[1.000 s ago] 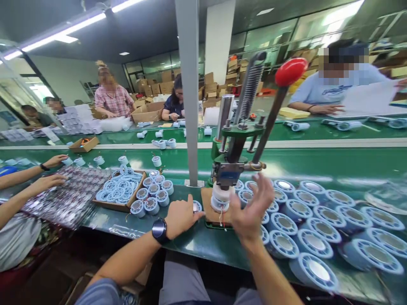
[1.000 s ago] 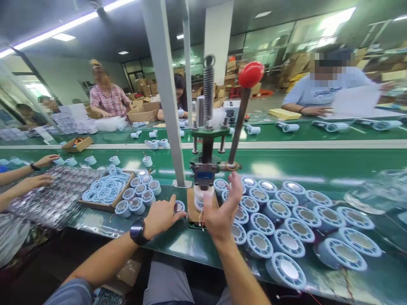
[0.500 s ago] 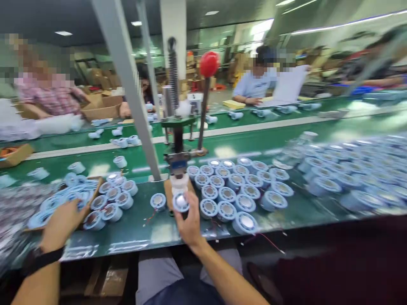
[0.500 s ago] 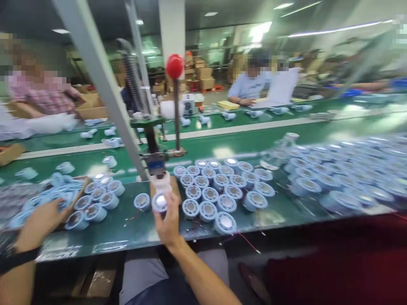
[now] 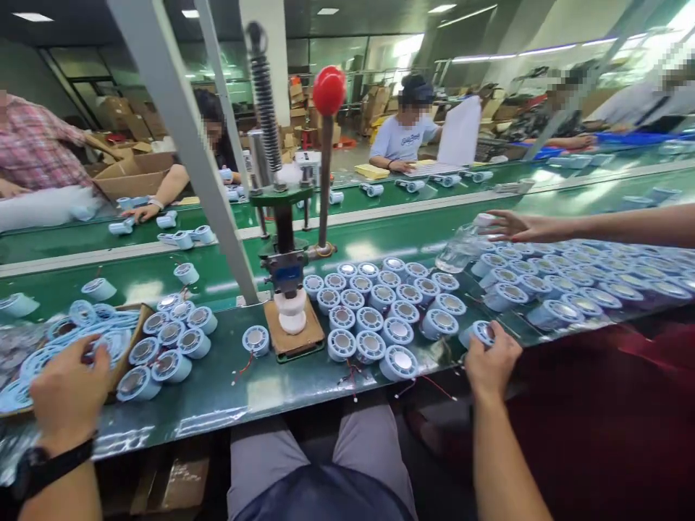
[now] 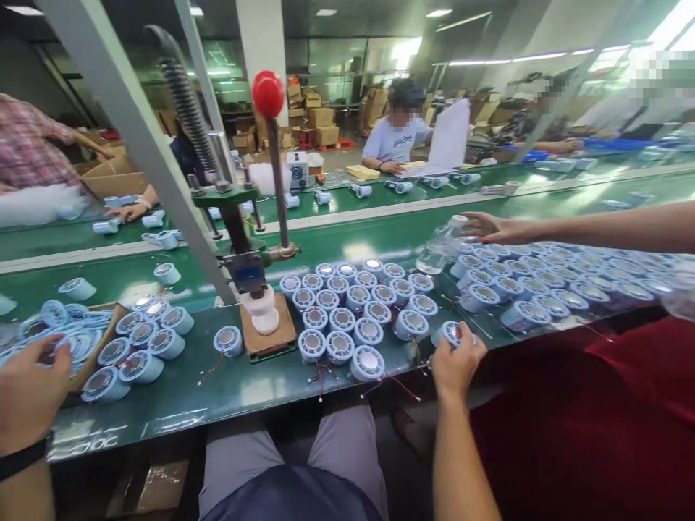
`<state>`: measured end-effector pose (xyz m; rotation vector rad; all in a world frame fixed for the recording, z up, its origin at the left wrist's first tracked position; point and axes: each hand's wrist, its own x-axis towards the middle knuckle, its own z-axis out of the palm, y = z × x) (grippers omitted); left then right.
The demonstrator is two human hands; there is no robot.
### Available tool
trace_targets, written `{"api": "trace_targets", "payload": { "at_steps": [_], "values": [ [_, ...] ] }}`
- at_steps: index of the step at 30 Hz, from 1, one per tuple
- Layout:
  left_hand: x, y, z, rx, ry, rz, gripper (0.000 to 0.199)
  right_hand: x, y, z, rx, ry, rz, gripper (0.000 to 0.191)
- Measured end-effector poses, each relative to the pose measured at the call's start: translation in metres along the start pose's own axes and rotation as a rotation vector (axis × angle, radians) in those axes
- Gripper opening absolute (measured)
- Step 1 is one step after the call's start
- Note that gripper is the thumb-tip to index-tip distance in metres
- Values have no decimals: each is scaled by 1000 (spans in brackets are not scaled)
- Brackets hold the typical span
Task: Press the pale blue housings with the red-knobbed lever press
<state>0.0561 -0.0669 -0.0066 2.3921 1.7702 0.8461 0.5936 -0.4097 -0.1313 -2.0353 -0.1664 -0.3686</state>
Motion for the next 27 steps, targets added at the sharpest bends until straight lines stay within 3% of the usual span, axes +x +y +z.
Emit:
{"api": "trace_targets", "payload": {
  "at_steps": [2,3,6,8,10,12,15,17,19,23,25,27],
  "values": [
    [-16,18,-1,47,188,-111,37,2,-8,-4,-14,-114,-5,64],
    [-26,25,3,14,185,-128,38,-4,-17,-7,-23,-134,-21,65],
    [-64,43,35,-239,-150,-15,34,-48,-59,-10,35,-15,-216,65],
    [-88,52,65,-310,-299,94,29,-99,-96,0,188,-59,-477,56],
    [-105,56,90,-292,-253,154,29,-157,-134,24,353,-360,-732,47],
    [-113,56,103,-275,-182,175,31,-209,-165,59,412,-688,-883,43],
    [-117,51,103,-295,-222,208,33,-259,-192,112,330,-877,-950,43],
    [-118,47,97,-275,-282,256,39,-273,-196,134,297,-914,-975,40],
    [-121,46,94,-233,-345,313,49,-277,-189,139,314,-940,-1009,33],
    [-123,53,98,-164,-363,290,64,-268,-159,111,435,-970,-1065,28],
    [-122,57,100,-124,-314,220,85,-259,-143,92,496,-962,-1058,25],
    [-118,56,98,-104,-327,238,100,-250,-132,77,516,-941,-1040,23]
  ]
}}
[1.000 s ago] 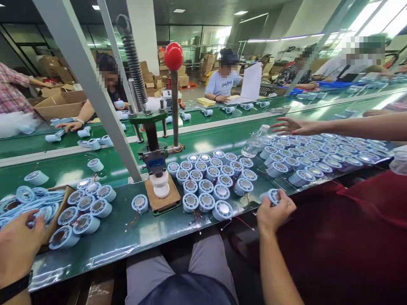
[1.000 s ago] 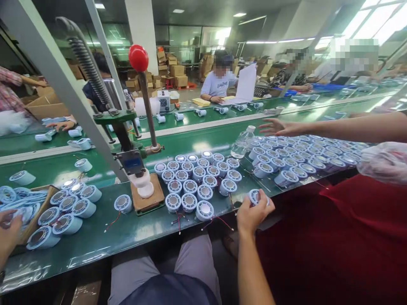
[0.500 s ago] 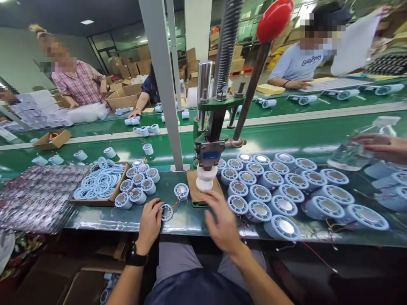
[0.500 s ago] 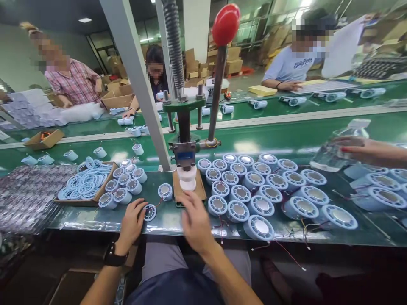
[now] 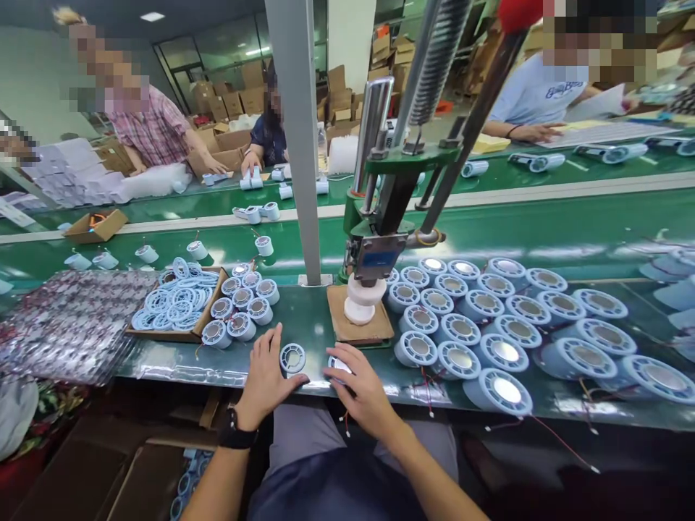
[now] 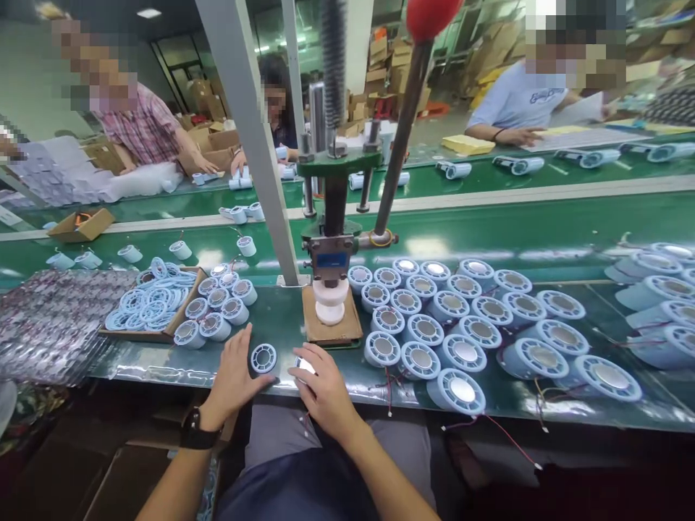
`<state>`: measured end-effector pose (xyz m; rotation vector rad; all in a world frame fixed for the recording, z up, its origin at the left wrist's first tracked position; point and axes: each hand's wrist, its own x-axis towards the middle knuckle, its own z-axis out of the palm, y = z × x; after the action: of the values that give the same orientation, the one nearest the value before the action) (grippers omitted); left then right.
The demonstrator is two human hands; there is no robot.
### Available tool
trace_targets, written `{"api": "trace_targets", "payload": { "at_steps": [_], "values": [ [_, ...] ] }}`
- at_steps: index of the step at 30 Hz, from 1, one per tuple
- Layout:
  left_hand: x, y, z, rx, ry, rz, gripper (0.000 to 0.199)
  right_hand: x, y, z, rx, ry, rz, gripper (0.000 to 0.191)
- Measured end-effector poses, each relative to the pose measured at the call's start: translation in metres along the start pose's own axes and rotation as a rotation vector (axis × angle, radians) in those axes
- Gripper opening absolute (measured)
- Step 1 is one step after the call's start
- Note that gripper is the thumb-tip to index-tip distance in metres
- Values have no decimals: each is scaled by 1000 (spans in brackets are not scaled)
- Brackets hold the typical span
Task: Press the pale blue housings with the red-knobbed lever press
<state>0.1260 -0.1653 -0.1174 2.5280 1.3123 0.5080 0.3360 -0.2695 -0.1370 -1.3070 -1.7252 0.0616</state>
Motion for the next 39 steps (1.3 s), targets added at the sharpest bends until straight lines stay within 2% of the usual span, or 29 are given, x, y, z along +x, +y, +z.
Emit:
{"api": "trace_targets", "payload": {
  "at_steps": [2,4,7,9,11,14,17,24,26,28,30,32,33,34,36,38,39],
  "values": [
    [2,-5,-5,-4,-88,102,93,-9,1,-8,-4,28,9,23],
    [4,-10,-10,-17,-169,193,75,-14,4,-11,0,50,58,26],
    [7,-4,-11,-79,-145,170,55,-18,8,-6,18,75,208,43],
    [7,12,-8,-186,-64,102,55,-19,9,0,31,77,275,54],
    [6,36,-5,-291,-17,91,61,-20,9,6,33,74,308,62],
    [6,73,-1,-320,-66,199,61,-22,10,12,17,86,339,71],
    [10,93,2,-303,-119,255,60,-23,10,14,8,110,365,74],
    [15,90,2,-387,-162,198,65,-21,10,12,13,101,341,86],
    [15,89,4,-421,-188,184,66,-21,10,11,-6,75,318,80],
    [13,89,9,-456,-190,170,66,-19,8,4,-50,-4,294,70],
    [9,90,18,-492,-186,162,62,-9,2,-17,-126,-152,263,64],
    [5,92,26,-526,-185,145,58,16,-9,-57,-233,-262,185,62],
    [5,93,28,-542,-185,121,57,35,-18,-84,-302,-250,124,60],
    [5,93,28,-557,-184,86,56,59,-28,-113,-377,-201,58,58],
    [12,93,22,-580,-168,22,54,116,-49,-174,-551,29,-39,50],
    [28,91,9,-594,-111,-9,53,178,-65,-225,-702,236,16,48],
    [40,89,1,-599,-71,-11,52,209,-68,-243,-725,321,68,48]
  ]
}}
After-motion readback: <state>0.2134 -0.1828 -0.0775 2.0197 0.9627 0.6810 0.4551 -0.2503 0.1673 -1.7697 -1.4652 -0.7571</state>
